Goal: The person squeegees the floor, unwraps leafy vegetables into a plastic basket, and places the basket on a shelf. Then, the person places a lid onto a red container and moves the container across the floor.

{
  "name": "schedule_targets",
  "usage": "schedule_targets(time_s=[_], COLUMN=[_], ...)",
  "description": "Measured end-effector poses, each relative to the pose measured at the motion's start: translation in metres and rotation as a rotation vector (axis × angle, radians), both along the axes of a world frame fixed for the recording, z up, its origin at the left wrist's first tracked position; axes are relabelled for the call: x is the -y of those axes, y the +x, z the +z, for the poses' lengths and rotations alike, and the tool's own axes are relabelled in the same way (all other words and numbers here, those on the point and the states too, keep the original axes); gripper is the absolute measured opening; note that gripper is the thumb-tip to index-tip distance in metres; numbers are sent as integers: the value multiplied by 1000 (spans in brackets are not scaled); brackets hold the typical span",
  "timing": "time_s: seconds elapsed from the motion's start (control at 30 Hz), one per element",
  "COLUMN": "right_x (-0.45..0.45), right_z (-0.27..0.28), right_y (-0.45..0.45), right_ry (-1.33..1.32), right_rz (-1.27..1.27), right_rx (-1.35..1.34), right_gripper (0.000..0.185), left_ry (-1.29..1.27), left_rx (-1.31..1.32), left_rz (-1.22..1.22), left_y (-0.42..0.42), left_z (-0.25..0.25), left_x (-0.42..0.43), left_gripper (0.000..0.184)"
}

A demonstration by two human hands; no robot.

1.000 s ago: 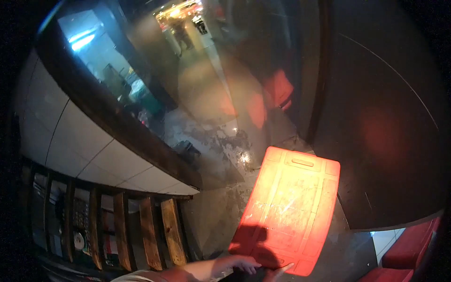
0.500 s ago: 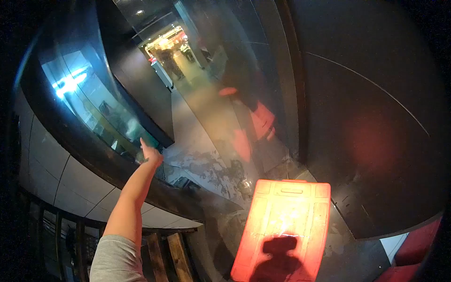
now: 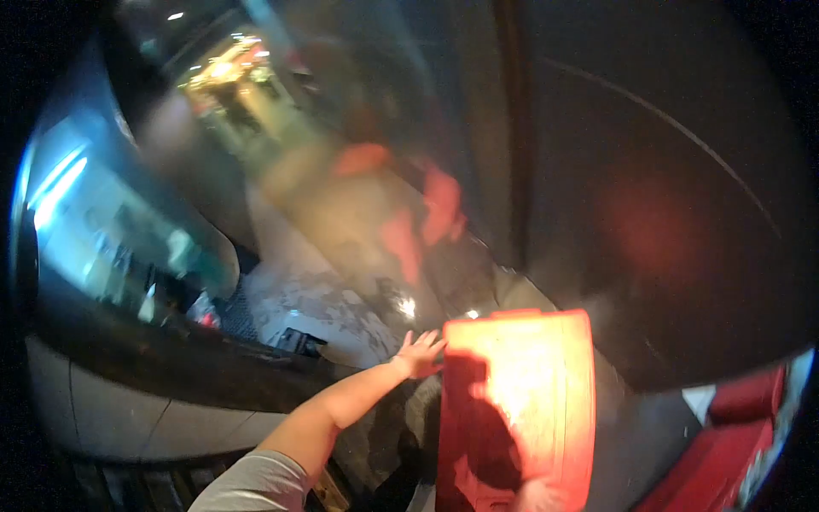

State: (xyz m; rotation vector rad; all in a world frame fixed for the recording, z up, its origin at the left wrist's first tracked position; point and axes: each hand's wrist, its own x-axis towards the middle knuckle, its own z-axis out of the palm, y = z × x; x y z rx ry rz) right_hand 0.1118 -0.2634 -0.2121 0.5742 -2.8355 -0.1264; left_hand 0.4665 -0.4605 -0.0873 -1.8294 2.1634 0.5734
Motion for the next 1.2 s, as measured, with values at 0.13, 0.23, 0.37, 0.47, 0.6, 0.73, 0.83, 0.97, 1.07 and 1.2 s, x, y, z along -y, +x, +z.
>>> schedule_targets(time_s=[0.13,0.23,0.37,0.47,0.6,0.73,0.83,0.97,1.07,1.2], right_x=[-6,1,1,6,1,5,8,12,18,17], right_z=[-3,7,5,10,9,18,19,25,33,36], right_y=[17,16,18,21,15,15,15,13,11,9], right_ry=[80,136,116,89,81,55,42,67,32,27], right_rz=[-114,-134,-156,-159,-141,-158,-167,-197,-220,-260], right_rx=[-78,-90,-46,26,47,101,111,157,215,305], right_gripper=[63,61,60,60,61,63,65,66,67,67], left_ry=[-458,-323,-216,-126,-242,-374,-382,-538,-658,-384], left_rx=[-305,-181,-115,-45,-180,-296,-338,-412,-535,-506], left_rz=[-105,-87,39,101,17,-60,-65,-112,-125,-64], left_y=[-85,-124,-149,-165,-160,-157,-155,-157,-172,-169], left_z=[-43,-67,-92,-81,-87,-114,-118,-116,-108,-103], left_x=[42,74,103,121,141,141,141,141,145,146], left_gripper=[62,72,82,84,79,71,70,60,50,53])
